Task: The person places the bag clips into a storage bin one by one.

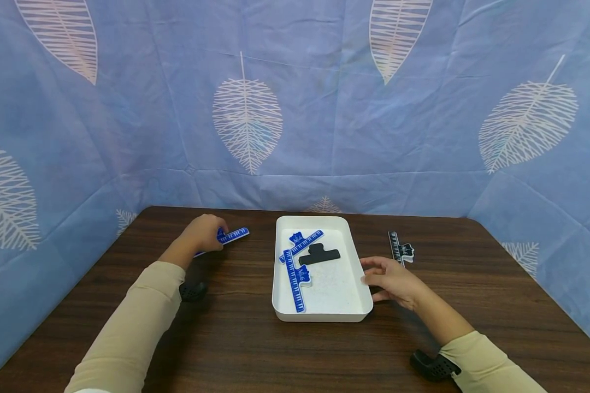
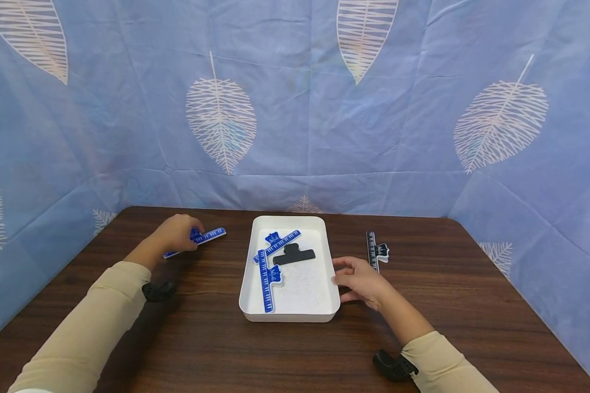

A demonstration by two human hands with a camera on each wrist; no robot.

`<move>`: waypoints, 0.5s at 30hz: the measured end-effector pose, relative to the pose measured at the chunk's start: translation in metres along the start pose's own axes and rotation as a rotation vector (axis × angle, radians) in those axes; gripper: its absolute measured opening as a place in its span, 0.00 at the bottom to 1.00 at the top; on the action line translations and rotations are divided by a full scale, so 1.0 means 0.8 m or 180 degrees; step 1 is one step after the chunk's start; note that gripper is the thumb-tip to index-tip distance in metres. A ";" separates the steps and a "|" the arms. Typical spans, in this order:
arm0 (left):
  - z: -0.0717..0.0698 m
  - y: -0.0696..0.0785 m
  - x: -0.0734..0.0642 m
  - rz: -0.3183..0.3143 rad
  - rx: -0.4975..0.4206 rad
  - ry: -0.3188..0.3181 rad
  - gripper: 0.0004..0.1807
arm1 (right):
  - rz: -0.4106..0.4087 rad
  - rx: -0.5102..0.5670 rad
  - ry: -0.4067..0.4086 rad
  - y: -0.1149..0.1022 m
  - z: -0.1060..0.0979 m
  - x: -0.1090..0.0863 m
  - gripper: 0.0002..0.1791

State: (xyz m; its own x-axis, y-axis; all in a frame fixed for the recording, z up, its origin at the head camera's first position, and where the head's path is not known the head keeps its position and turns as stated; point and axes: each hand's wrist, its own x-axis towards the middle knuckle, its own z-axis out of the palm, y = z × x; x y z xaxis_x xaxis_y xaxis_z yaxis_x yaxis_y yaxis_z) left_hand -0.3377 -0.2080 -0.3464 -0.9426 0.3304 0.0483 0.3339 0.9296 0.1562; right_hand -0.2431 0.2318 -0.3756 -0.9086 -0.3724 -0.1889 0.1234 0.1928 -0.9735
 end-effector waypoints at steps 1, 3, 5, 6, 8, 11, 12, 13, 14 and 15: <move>0.000 0.000 -0.001 0.0015 0.0004 0.0009 0.18 | 0.0002 0.0001 0.0004 0.000 0.000 0.000 0.36; 0.000 0.000 -0.002 0.0033 0.0022 0.0018 0.19 | 0.0014 0.0001 0.0018 0.000 0.000 0.001 0.35; 0.000 -0.001 -0.003 0.0067 0.0048 0.0018 0.19 | 0.0024 -0.0003 0.0032 0.000 -0.001 0.001 0.35; 0.000 -0.001 -0.003 0.0080 0.0058 0.0016 0.19 | 0.0023 -0.0009 0.0033 0.000 -0.001 0.001 0.35; 0.000 -0.001 -0.005 0.0098 0.0076 0.0016 0.19 | 0.0034 -0.0011 0.0048 0.000 -0.001 0.001 0.35; -0.001 0.001 -0.008 0.0131 0.0075 0.0034 0.19 | 0.0029 -0.0016 0.0036 0.001 -0.001 0.000 0.35; -0.001 0.003 -0.009 0.0148 0.0085 0.0041 0.19 | 0.0031 -0.0012 0.0036 0.001 -0.001 0.000 0.35; -0.001 0.004 -0.010 0.0159 0.0090 0.0050 0.19 | 0.0033 -0.0009 0.0037 0.001 0.000 0.000 0.35; -0.001 0.005 -0.011 0.0163 0.0100 0.0059 0.19 | 0.0034 -0.0006 0.0037 0.001 0.000 0.000 0.35; -0.001 0.007 -0.012 0.0165 0.0112 0.0071 0.19 | 0.0031 -0.0006 0.0036 0.001 0.000 0.000 0.35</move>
State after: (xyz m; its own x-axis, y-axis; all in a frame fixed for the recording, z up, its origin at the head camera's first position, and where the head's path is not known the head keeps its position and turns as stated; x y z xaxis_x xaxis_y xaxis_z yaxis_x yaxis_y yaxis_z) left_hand -0.3270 -0.2061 -0.3451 -0.9238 0.3750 0.0776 0.3820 0.9166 0.1182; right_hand -0.2428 0.2319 -0.3762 -0.9118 -0.3603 -0.1970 0.1315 0.1982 -0.9713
